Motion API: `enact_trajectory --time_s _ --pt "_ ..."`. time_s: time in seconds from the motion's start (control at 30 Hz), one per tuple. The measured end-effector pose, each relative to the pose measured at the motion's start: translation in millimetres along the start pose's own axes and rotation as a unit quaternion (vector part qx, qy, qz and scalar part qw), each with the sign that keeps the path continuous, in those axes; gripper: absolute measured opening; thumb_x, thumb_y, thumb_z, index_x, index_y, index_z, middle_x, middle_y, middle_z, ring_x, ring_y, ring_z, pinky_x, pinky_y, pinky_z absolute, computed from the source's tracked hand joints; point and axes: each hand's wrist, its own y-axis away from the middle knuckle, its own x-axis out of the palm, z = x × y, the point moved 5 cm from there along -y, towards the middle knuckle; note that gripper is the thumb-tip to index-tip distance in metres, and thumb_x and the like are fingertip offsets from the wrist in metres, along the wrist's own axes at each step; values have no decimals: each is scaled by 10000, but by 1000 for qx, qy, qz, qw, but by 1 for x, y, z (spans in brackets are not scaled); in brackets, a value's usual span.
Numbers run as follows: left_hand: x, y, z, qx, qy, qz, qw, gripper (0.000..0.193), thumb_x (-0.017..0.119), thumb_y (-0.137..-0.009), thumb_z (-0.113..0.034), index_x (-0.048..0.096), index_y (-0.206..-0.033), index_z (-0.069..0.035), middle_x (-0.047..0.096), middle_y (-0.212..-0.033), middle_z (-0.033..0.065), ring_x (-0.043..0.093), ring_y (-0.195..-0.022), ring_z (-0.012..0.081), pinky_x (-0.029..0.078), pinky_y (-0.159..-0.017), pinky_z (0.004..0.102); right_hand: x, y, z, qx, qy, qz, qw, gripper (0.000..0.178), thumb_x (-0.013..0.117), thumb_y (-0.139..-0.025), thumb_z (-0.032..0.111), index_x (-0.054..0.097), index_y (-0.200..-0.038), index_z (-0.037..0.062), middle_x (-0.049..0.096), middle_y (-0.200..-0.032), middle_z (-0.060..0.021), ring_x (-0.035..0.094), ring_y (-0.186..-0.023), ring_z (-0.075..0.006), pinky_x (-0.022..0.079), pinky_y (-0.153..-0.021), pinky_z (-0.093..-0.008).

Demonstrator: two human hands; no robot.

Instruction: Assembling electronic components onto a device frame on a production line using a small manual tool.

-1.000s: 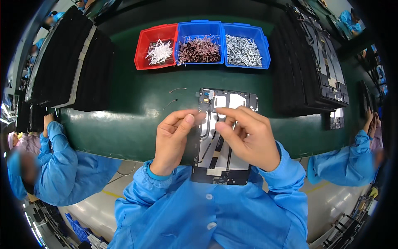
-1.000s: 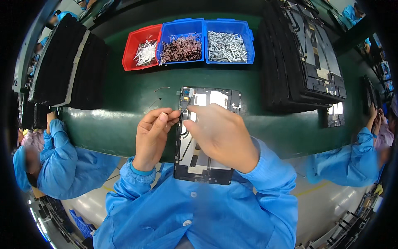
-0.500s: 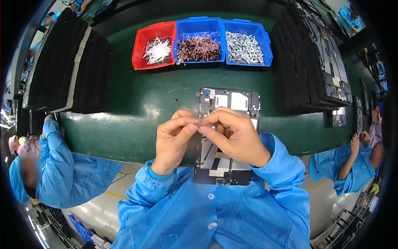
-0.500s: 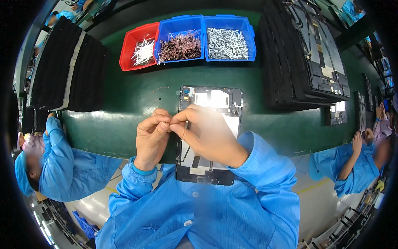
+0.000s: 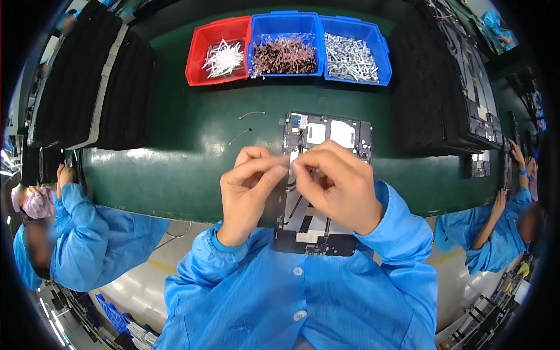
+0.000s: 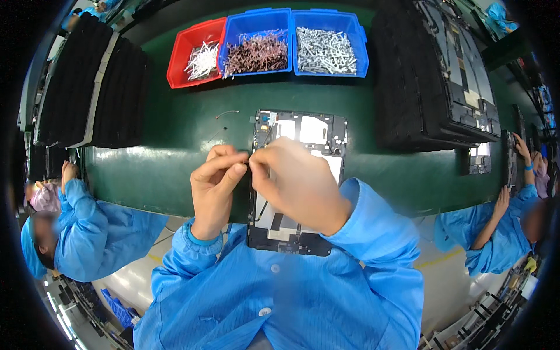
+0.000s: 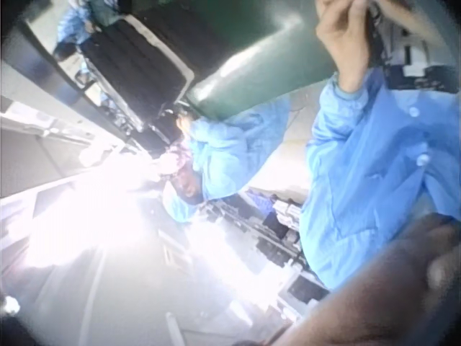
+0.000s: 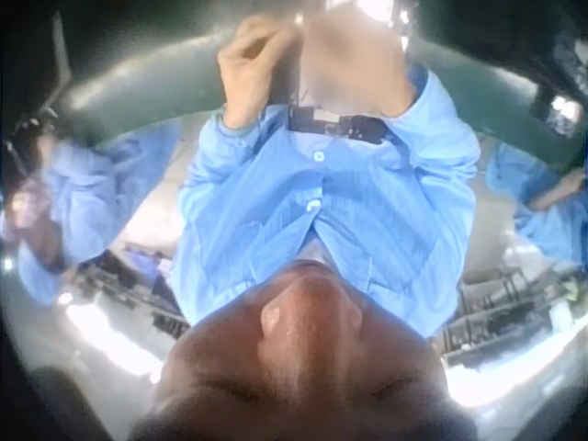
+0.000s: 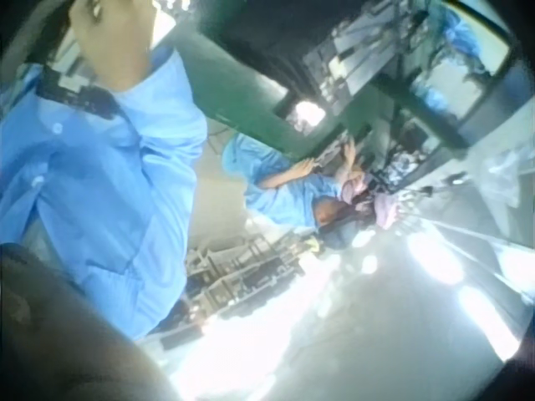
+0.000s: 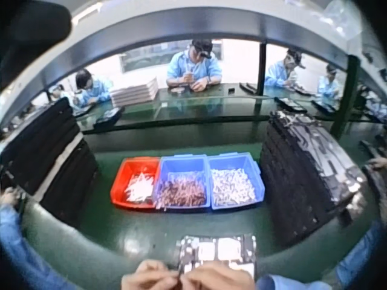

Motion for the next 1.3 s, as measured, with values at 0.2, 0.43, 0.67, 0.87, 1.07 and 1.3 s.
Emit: enact_trajectory --time_s 0.2,0.43,0.67,0.87,1.07,1.3 --pt "-12 -19 6 -136 -58 45 988 432 682 -973 -47 557 -1382 15 635 -1149 82 615 -810 56 497 -648 196 2 -6 -31 50 54 23 997 79 697 -813 1 647 -873 9 619 -804 -139 663 -699 -350 549 -619 -407" --pt "-18 -39 18 -248 -94 88 960 222 701 -978 -126 618 -1097 42 668 -897 78 631 -616 86 492 -491 221 14 -4 -49 54 29 47 997 53 705 -866 -10 678 -912 -18 625 -812 -109 660 -663 -178 511 -535 -291" --pt "-17 -46 18 -251 -99 97 958 136 684 -975 -104 636 -1033 9 656 -887 53 613 -593 89 490 -469 224 13 -6 -49 61 33 78 995 58 696 -860 27 660 -903 9 606 -829 -112 644 -687 -276 530 -606 -364" --pt "-16 -49 17 -262 -94 103 955 152 698 -967 -84 633 -1026 41 664 -876 66 627 -603 77 501 -480 220 15 -7 -47 39 60 83 994 76 702 -857 6 671 -926 2 597 -810 -102 634 -668 -240 523 -602 -349" --pt "-16 -50 18 -263 -114 112 951 143 698 -964 -70 632 -1019 43 664 -863 61 626 -602 72 499 -486 220 17 -4 -45 28 97 81 992 96 705 -856 28 650 -933 21 597 -842 -107 645 -692 -298 533 -610 -381" --pt "-16 -48 20 -257 -132 103 952 145 699 -969 -80 624 -1020 33 650 -712 41 620 -575 79 497 -487 220 17 -3 -45 23 102 78 991 98 707 -865 45 627 -919 28 587 -849 -107 645 -696 -321 535 -604 -400"
